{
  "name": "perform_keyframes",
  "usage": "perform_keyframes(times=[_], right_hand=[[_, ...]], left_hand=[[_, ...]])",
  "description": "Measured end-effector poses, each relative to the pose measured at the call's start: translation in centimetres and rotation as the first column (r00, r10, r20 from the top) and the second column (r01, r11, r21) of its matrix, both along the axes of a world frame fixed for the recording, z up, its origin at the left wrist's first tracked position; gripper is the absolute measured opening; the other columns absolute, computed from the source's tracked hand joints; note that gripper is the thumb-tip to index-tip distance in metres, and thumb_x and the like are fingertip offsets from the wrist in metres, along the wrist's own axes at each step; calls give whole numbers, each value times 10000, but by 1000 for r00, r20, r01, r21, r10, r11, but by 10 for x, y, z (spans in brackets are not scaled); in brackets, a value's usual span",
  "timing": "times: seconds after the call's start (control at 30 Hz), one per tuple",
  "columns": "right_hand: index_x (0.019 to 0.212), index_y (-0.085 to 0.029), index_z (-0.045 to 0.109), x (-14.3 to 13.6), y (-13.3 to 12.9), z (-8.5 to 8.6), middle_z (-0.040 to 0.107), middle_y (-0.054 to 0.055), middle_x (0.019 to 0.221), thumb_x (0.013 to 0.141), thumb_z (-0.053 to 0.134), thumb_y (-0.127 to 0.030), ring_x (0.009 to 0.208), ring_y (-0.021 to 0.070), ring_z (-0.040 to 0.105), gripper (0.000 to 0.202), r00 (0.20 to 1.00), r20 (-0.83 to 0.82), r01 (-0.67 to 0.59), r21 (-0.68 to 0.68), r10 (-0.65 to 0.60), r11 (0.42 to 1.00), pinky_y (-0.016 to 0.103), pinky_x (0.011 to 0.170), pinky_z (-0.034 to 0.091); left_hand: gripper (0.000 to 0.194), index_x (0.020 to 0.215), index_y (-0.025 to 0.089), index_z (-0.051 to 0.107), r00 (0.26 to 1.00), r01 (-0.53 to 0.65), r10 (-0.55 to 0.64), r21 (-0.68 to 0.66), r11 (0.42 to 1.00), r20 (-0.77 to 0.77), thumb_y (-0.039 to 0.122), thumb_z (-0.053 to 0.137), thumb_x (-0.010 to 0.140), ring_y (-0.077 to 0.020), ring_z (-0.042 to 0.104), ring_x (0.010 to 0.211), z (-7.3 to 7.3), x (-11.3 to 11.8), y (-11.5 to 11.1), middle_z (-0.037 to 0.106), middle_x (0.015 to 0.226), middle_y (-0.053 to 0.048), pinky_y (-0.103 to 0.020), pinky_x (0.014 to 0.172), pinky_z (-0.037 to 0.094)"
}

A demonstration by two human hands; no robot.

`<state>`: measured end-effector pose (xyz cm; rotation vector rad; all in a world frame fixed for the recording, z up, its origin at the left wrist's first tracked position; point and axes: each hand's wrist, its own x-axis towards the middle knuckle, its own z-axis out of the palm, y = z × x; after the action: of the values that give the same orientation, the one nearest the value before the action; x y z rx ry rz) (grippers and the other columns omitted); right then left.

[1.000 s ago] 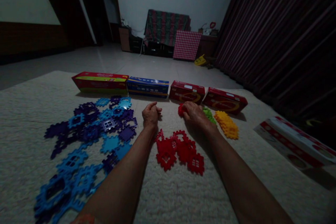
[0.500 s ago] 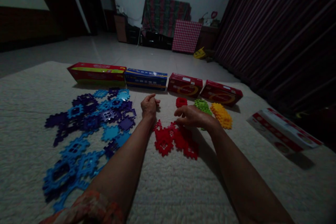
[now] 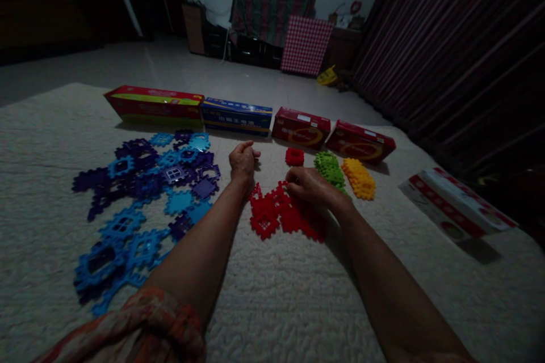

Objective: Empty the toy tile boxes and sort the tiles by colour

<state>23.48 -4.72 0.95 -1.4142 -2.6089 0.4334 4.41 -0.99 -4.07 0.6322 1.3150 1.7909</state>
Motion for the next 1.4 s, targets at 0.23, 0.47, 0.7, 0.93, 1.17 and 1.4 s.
perform_keyframes(times=[0.23, 0.47, 0.7, 0.93, 1.17, 1.4], right_hand=[[941, -181, 675, -5, 9, -22, 687, 69, 948, 826, 546, -144, 843, 181, 605, 177, 968, -242, -18, 195, 66, 981, 288, 788, 462], [921, -191, 636, -12, 12, -27, 637, 69, 910, 837, 530, -166, 848, 200, 603, 138, 875, -482, 109, 281, 42, 954, 308, 781, 486], [811, -221, 555, -8, 14, -30, 581, 66, 877, 764, 498, -64, 864, 215, 565, 173, 924, -358, 2, 353, 133, 936, 323, 791, 467], [878, -214, 571, 1, 10, -31, 590, 79, 1011, 741, 545, -109, 961, 223, 551, 175, 934, -276, -155, 258, 227, 954, 359, 864, 469], [865, -211, 557, -1, 3, -24, 595, 61, 969, 810, 576, -186, 901, 199, 551, 63, 977, -156, -124, 129, 144, 984, 335, 838, 459], [935, -227, 583, 2, 7, -28, 627, 64, 997, 814, 586, -185, 897, 205, 573, 128, 966, -221, -101, 170, 138, 980, 338, 817, 472]], left_hand=[[390, 1022, 144, 685, 1000, 9, -9, -15, 1000, 6, 196, 548, 661, -100, 512, 489, 1, 2, -1, 624, 611, 15, -220, 517, 426], [389, 1020, 143, 684, 1000, 12, -13, -25, 1000, -1, 213, 548, 662, -97, 504, 474, 4, 2, -2, 626, 607, 17, -211, 496, 421], [372, 1015, 153, 685, 1000, -1, 0, -36, 999, -3, 198, 546, 673, -101, 521, 501, 5, 3, -2, 614, 602, 19, -203, 511, 427], [383, 1014, 151, 683, 1000, 7, -7, -30, 1000, 2, 189, 529, 665, -98, 506, 479, 5, 2, -3, 617, 601, 19, -201, 491, 409], [418, 1043, 152, 687, 1000, 22, -22, -5, 1000, -16, 217, 536, 658, -98, 489, 458, -1, 1, -2, 630, 616, 20, -206, 468, 391], [405, 1026, 153, 688, 1000, 14, -15, -20, 1000, -15, 241, 560, 652, -99, 504, 481, 2, 2, -4, 630, 618, 14, -210, 493, 405]])
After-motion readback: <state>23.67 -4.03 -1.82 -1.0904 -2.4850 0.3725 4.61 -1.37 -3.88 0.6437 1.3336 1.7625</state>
